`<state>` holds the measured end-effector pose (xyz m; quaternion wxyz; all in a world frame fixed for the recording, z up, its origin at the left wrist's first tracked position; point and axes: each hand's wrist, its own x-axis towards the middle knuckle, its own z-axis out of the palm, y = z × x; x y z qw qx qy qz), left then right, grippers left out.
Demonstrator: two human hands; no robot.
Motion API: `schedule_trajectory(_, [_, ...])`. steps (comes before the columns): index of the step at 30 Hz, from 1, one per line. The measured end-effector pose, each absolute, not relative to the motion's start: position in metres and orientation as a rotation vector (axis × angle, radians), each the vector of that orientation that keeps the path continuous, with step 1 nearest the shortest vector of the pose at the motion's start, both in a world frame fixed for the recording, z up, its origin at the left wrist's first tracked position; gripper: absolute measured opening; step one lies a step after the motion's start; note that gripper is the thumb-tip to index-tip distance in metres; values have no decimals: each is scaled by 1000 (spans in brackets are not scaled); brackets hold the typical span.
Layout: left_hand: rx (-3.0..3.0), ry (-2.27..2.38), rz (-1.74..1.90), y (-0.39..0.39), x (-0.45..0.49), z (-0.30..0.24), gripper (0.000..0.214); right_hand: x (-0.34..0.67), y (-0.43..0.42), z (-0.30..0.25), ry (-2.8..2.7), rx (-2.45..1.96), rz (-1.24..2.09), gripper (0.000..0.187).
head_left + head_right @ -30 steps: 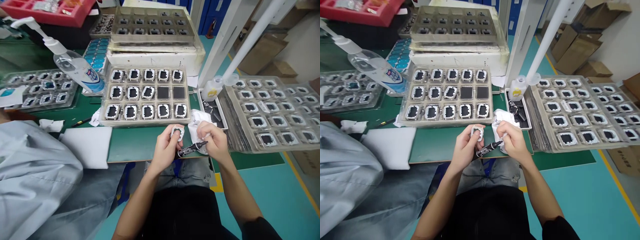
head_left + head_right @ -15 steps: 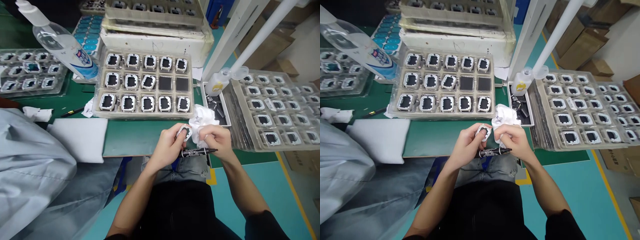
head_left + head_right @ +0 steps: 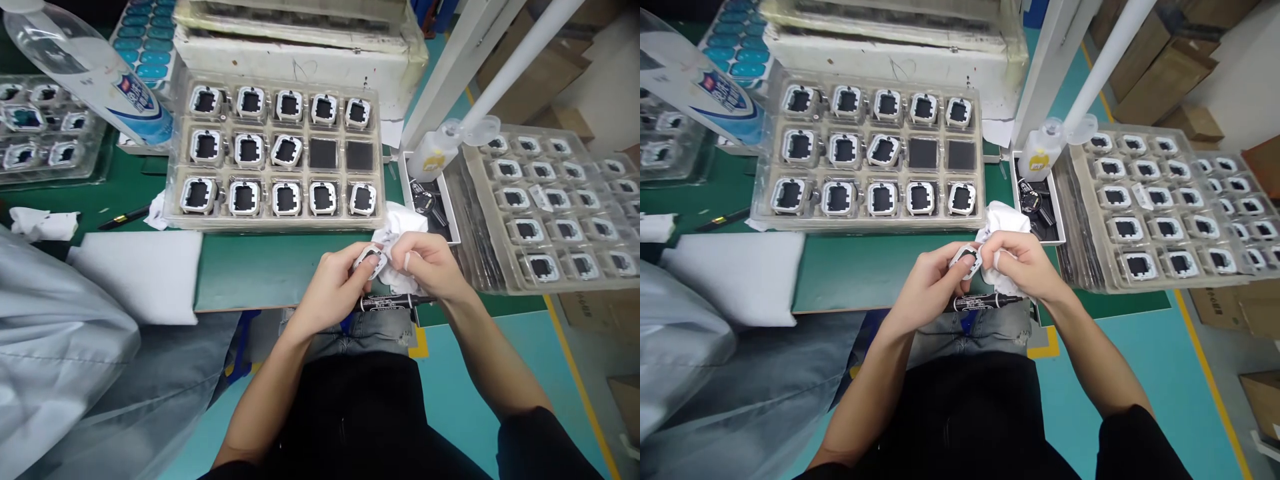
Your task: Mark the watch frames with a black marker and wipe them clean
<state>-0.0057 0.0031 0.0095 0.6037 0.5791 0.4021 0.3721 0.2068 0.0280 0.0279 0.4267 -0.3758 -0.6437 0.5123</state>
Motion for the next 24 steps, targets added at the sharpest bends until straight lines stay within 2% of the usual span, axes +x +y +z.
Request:
schedule_trajectory(5, [1328,904,865,4,-7,7,28,206,29,28,-1601,-947,1312,19])
schedule_trajectory(24, [1225,901,934,2,-5,3,34,204,31,35,-1698,-1061,1278,19])
